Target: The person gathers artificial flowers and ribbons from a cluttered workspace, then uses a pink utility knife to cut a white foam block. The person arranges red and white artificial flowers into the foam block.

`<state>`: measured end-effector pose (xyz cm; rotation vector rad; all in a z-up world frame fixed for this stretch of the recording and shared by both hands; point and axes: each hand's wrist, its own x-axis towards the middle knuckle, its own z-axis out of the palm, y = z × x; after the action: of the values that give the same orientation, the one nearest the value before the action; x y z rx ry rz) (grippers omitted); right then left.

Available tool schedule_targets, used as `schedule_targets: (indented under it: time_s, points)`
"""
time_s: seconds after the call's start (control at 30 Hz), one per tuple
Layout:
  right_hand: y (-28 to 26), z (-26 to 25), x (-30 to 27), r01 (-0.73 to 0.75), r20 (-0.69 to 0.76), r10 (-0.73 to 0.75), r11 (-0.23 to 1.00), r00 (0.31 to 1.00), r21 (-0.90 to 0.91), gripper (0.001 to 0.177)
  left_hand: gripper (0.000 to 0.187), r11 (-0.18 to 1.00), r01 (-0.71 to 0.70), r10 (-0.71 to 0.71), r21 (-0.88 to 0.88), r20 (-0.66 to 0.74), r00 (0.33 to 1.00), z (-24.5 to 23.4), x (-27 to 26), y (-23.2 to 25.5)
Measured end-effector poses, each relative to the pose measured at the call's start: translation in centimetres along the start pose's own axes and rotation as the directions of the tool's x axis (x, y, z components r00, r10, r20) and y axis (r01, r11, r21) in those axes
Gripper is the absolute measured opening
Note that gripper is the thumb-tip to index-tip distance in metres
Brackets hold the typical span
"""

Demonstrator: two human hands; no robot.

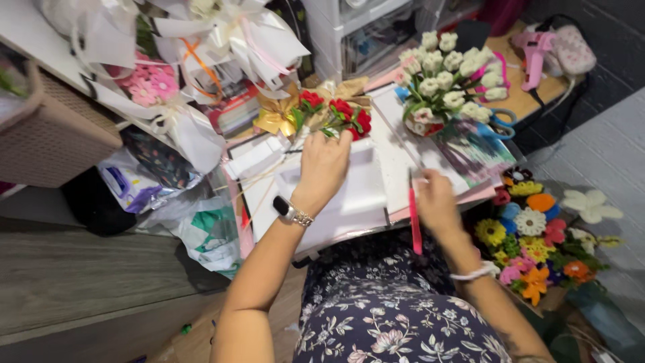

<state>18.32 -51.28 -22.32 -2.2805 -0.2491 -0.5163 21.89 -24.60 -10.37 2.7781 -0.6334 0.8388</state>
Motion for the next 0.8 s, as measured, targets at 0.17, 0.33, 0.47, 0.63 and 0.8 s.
schedule_targets:
  time_s: [0.17, 0.33, 0.47, 0.63, 0.8]
  points:
    - [0.1, 4.3, -1.8, 0.169, -0.011, -0.176, 0.959, 0.984, -0.227, 0.013, 0.007, 0.998, 0.021, -0.019, 0.067, -0.029, 0.999, 1.1, -0.1, 0.5]
    - [0.5, 5.4, -1.7, 0.195, -0.072, -0.214, 0.959, 0.974, -0.204, 0.012, 0.008, 0.998, 0.019, -0.021, 0.065, 0.033, 0.999, 0.9, -0.6, 0.8]
    - [-0.1, 5.0, -1.4, 0.249, -0.102, -0.270, 0.951, 0.957, -0.183, 0.022, 0.009, 0.999, 0.007, -0.007, 0.038, -0.015, 1.000, 1.0, -0.4, 1.2]
    - [-1.0, 4.6, 0.7, 0.315, -0.012, -0.318, 0.944, 0.948, -0.098, 0.025, 0.012, 0.999, -0.003, 0.004, 0.045, -0.032, 0.999, 1.4, -0.6, 0.4]
    - [-1.0, 6.0, 4.2, 0.303, 0.178, -0.309, 0.951, 0.934, 0.063, 0.031, 0.028, 0.998, 0.049, -0.052, 0.038, 0.077, 0.996, 1.8, 0.0, -1.2]
